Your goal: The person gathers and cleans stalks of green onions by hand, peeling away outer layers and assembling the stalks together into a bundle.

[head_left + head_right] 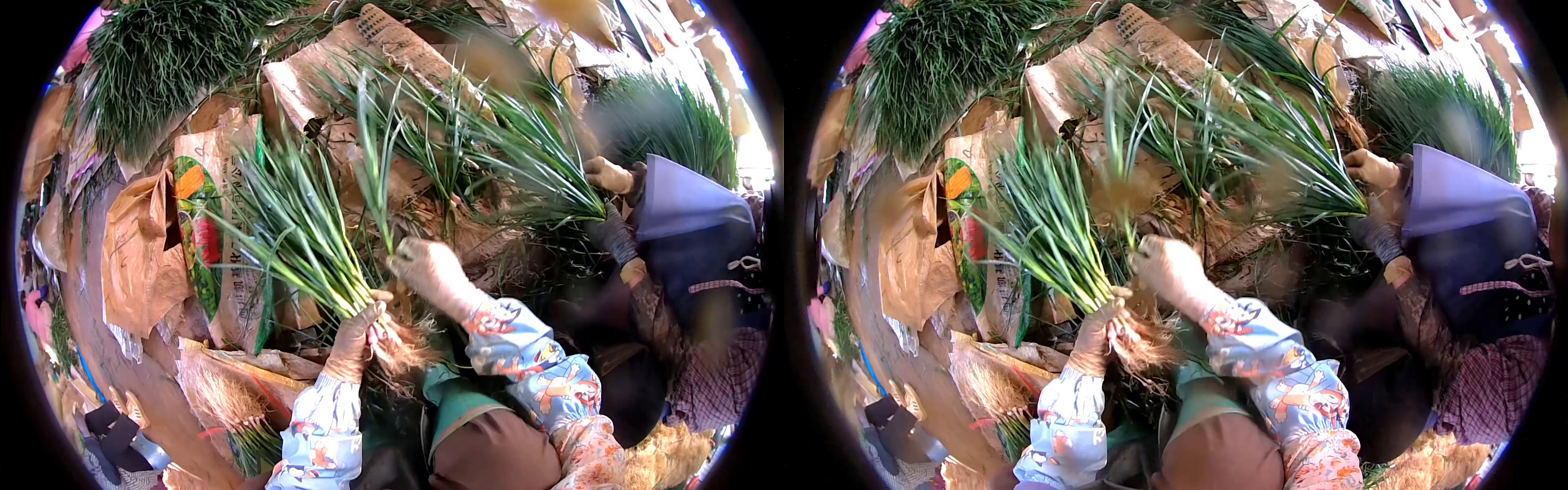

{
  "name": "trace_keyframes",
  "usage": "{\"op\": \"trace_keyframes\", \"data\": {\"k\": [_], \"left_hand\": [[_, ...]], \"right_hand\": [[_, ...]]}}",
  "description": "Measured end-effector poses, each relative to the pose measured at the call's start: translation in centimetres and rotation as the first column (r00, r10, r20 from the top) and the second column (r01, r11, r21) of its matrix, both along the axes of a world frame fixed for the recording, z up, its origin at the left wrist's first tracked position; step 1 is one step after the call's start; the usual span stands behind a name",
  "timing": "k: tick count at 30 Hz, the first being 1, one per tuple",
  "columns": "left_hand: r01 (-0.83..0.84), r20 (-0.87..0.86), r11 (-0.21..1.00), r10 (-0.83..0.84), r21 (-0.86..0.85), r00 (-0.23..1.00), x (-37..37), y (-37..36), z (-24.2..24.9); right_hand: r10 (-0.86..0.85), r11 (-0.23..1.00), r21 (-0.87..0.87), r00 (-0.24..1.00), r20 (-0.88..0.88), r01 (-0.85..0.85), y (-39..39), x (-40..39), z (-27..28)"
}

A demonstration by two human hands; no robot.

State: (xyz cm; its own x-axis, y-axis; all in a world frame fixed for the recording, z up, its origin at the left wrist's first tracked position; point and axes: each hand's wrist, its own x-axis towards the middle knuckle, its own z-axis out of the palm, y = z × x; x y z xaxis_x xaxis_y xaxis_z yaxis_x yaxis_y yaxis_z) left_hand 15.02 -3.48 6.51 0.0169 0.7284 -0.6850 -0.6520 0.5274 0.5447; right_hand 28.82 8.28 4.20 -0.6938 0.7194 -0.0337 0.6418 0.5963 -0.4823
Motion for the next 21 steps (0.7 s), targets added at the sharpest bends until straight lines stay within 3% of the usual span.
{"op": "trace_keyframes", "data": {"k": [1, 2, 3, 5, 6, 7, 8, 9, 11, 13, 14, 15, 16, 17, 18, 19, 20, 21], "left_hand": [[-0.013, 0.022, 1.000, 0.013, 0.019, 1.000, 0.0, 0.1, -0.4], [0.005, -0.038, 1.000, -0.005, 0.013, 0.999, 0.0, 0.4, -0.2], [-0.023, -0.006, 0.999, 0.023, -0.028, 1.000, -0.1, 0.4, -0.1], [0.000, 0.041, 1.000, 0.001, -0.021, 0.999, -0.8, -0.3, -1.0], [0.016, 0.094, 0.999, -0.013, -0.031, 0.995, -0.9, -0.6, -1.1], [0.016, 0.090, 0.999, -0.013, -0.034, 0.996, -1.1, -0.8, -1.3], [-0.022, 0.097, 0.997, 0.028, -0.071, 0.995, -1.2, -1.1, -1.5], [-0.061, 0.105, 0.992, 0.072, -0.107, 0.992, -1.3, -1.3, -1.6], [-0.109, 0.145, 0.991, 0.120, -0.081, 0.982, -1.2, -0.9, -0.3], [-0.178, 0.227, 0.984, 0.179, -0.026, 0.957, -1.1, -0.4, 1.1], [-0.186, 0.446, 0.980, 0.139, 0.064, 0.884, -1.5, -0.6, 1.0], [-0.195, 0.508, 0.980, 0.153, 0.030, 0.848, -1.6, -0.7, 2.0], [-0.202, 0.550, 0.979, 0.157, 0.022, 0.821, -1.8, -0.9, 1.9], [-0.207, 0.594, 0.978, 0.157, 0.016, 0.789, -1.9, -1.0, 1.8], [-0.245, 0.618, 0.969, 0.185, 0.013, 0.764, -1.6, -1.0, 1.8], [-0.244, 0.613, 0.970, 0.201, -0.014, 0.764, -1.5, -1.1, 2.0], [-0.250, 0.683, 0.968, 0.189, -0.010, 0.706, -1.4, -1.3, 1.5], [-0.251, 0.745, 0.968, 0.177, -0.013, 0.644, -1.3, -1.7, 0.9]], "right_hand": [[-0.245, 0.882, -0.430, 0.967, -0.065, 0.195, -1.1, -0.8, 0.5], [-0.480, 0.555, -0.779, 0.877, -0.012, 0.293, -1.6, -1.3, 0.8], [-0.501, 0.319, -0.922, 0.865, 0.032, 0.220, -0.9, -1.6, -0.2], [-0.639, -0.045, -0.998, 0.769, -0.010, -0.050, 0.1, -1.8, 0.3], [-0.571, -0.019, -1.000, 0.821, 0.022, 0.013, 0.2, -2.3, 1.1], [-0.504, 0.161, -0.985, 0.863, -0.024, 0.067, -0.2, -2.9, 0.8], [-0.304, 0.681, -0.731, 0.926, -0.222, 0.048, -0.9, -3.0, -1.0], [-0.020, 0.970, -0.238, 0.961, -0.276, -0.048, -1.7, -3.1, -2.6], [-0.220, 0.947, -0.275, 0.962, -0.165, 0.169, -2.4, -3.4, 0.4], [-0.312, 0.913, -0.242, 0.944, 0.103, 0.328, -1.5, -2.1, -1.8], [-0.399, 0.809, -0.426, 0.911, 0.108, 0.405, -0.5, -0.3, -3.3], [-0.429, 0.627, -0.704, 0.902, 0.046, 0.334, -0.1, 1.2, -4.0], [-0.441, 0.346, -0.927, 0.897, -0.026, 0.144, 0.1, 2.0, -3.3], [-0.448, 0.130, -0.989, 0.886, -0.121, -0.070, -0.3, 2.2, -2.6], [-0.462, 0.031, -0.973, 0.860, -0.218, -0.230, -0.6, 1.7, -2.0], [-0.417, 0.106, -0.980, 0.888, -0.196, -0.166, -0.3, 0.3, 0.9], [-0.444, 0.156, -0.946, 0.835, -0.324, -0.283, 0.1, -0.7, 0.0], [-0.617, -0.078, -0.918, 0.742, -0.263, -0.390, -0.3, -1.8, -0.9]]}}
